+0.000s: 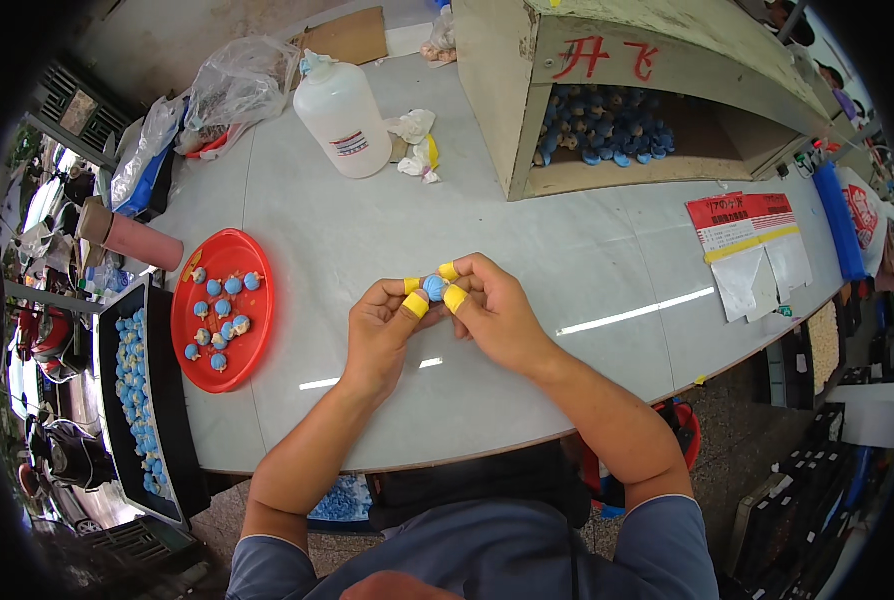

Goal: The person assembles figurines by retrieving components from a box, applying glue with a squeeze bottle, and pressing the parts together by hand.

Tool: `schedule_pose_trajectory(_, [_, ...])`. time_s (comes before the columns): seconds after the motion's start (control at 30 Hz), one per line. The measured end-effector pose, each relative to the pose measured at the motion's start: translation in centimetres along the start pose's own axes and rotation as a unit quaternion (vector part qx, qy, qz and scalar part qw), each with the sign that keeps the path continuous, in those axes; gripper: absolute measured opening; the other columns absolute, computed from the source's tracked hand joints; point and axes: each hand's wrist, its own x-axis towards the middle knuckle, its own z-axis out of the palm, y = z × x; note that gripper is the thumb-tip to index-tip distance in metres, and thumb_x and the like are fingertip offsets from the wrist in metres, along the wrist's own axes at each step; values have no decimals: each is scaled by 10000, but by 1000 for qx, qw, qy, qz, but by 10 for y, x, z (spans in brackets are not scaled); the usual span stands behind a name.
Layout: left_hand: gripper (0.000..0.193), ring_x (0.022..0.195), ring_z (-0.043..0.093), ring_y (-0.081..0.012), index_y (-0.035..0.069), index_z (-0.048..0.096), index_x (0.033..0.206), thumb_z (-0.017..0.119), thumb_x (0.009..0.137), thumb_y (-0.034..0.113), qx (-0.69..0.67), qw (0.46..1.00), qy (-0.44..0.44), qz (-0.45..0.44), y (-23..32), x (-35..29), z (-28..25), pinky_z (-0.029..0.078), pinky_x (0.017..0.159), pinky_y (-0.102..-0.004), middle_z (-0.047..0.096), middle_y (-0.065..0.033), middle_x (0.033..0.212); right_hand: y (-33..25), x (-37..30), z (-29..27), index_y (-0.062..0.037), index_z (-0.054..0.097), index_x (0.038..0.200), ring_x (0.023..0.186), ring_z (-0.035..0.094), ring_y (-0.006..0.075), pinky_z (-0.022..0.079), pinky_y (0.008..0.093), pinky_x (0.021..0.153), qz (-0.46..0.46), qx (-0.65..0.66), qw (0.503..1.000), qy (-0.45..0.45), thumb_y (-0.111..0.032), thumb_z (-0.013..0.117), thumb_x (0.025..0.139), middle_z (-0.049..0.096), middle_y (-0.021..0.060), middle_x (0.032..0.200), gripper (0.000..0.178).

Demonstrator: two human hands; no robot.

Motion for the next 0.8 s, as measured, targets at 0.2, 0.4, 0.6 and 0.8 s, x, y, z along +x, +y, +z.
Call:
schedule_pose_trajectory(0.2, [288,998,679,-214,-70,549,1190,621,962,90,62,997,-14,-51,10,4,-7,556,897,-327,668,-161,1103,3,5,-12,13,555,1107,632,547,58,456,211,560,17,-40,999,-30,-57,539,976,605,39,854,149])
schedule_pose_trajectory(0.4, [263,990,689,-227,-80,584,1160,630,942,59,73,994,-66,-43,13,7,-12,563,894,-326,675,-168,1086,-7,8,-16,16,608,1123,611,559,53,473,187,546,43,-57,995,-68,-64,574,961,627,39,826,184])
schedule_pose_trajectory(0.6, [190,986,693,-239,-74,605,1088,623,923,20,40,996,-62,-55,13,7,-12,569,881,-335,683,-154,1047,-12,8,-16,22,599,1093,625,585,66,471,215,558,51,-69,994,-62,-13,579,918,648,47,845,180])
schedule_pose_trajectory(0.8, [178,956,697,-200,-81,610,1067,640,900,-25,148,986,-50,-59,9,8,-14,563,850,-290,696,-159,1012,-5,8,-17,27,584,1041,638,586,73,472,225,563,38,-80,993,-84,27,552,907,650,53,853,137])
